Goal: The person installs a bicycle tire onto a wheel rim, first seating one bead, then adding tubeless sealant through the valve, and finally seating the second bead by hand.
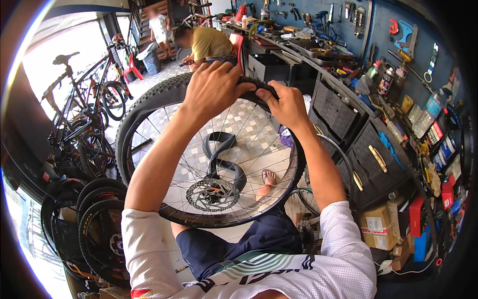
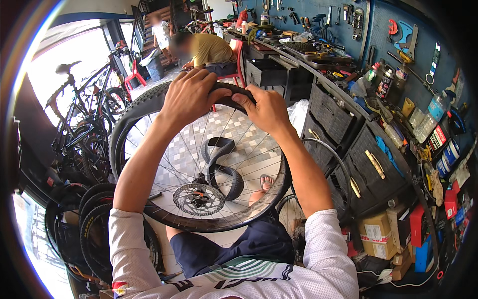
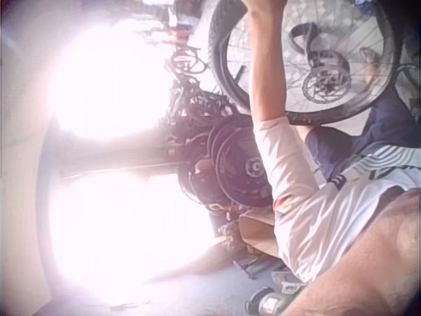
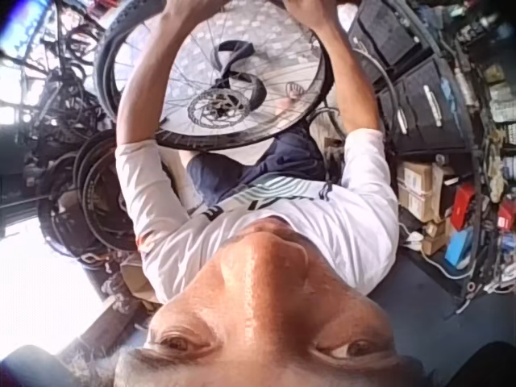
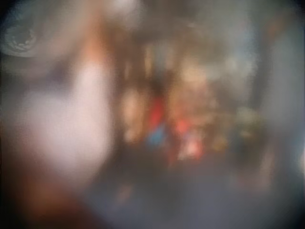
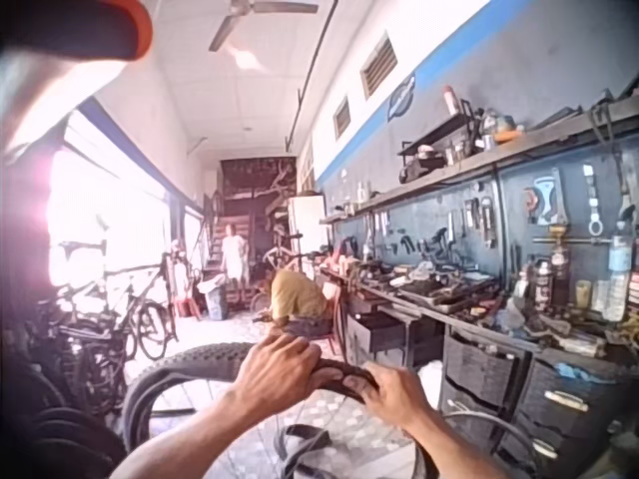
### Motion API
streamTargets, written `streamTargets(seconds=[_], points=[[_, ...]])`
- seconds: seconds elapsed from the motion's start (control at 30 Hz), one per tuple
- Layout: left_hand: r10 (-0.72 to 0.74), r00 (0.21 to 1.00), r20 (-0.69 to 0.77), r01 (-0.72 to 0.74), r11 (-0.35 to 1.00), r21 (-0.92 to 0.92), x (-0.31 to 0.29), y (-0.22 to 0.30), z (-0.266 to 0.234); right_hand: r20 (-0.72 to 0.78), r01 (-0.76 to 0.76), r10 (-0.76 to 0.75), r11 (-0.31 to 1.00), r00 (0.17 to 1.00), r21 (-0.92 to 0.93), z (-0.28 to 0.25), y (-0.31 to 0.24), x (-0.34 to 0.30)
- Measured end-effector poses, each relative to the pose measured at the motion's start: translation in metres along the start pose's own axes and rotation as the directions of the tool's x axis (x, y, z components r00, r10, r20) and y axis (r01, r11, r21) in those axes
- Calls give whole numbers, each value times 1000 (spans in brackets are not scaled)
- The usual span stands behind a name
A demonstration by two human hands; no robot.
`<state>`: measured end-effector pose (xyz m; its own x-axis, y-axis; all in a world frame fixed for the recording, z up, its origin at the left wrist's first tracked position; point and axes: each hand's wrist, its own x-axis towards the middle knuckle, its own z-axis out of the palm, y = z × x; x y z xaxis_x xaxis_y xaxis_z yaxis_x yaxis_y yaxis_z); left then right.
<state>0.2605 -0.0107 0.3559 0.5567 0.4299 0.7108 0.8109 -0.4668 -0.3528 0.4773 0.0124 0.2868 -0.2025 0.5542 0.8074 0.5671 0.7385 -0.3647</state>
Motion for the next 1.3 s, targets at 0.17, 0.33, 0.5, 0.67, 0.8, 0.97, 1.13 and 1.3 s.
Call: streamTargets(seconds=[0.17,0.33,0.5,0.67,0.8,0.97,1.13,1.3], points=[[-88,996,-19,86,994,-65,7,1,11,-20,-75,73,991,997,-111,10,9,5],[-227,961,158,244,965,-100,12,-5,9,42,-157,164,980,986,-124,16,4,17],[-316,905,286,341,939,-40,18,-13,12,90,-232,252,955,964,-187,23,-2,26],[-322,904,280,336,942,-3,20,-22,23,140,-252,280,949,950,-189,29,0,34],[-338,876,344,340,939,59,20,-30,31,266,-290,360,919,894,-267,35,-1,41],[-224,824,520,307,949,-77,21,-46,11,232,-227,210,973,950,49,34,5,32],[-236,825,513,335,936,-108,4,-66,-38,167,-159,133,975,977,156,20,10,27],[-223,930,293,253,965,-69,-19,-68,-31,224,-129,110,989,968,71,11,-5,33]])
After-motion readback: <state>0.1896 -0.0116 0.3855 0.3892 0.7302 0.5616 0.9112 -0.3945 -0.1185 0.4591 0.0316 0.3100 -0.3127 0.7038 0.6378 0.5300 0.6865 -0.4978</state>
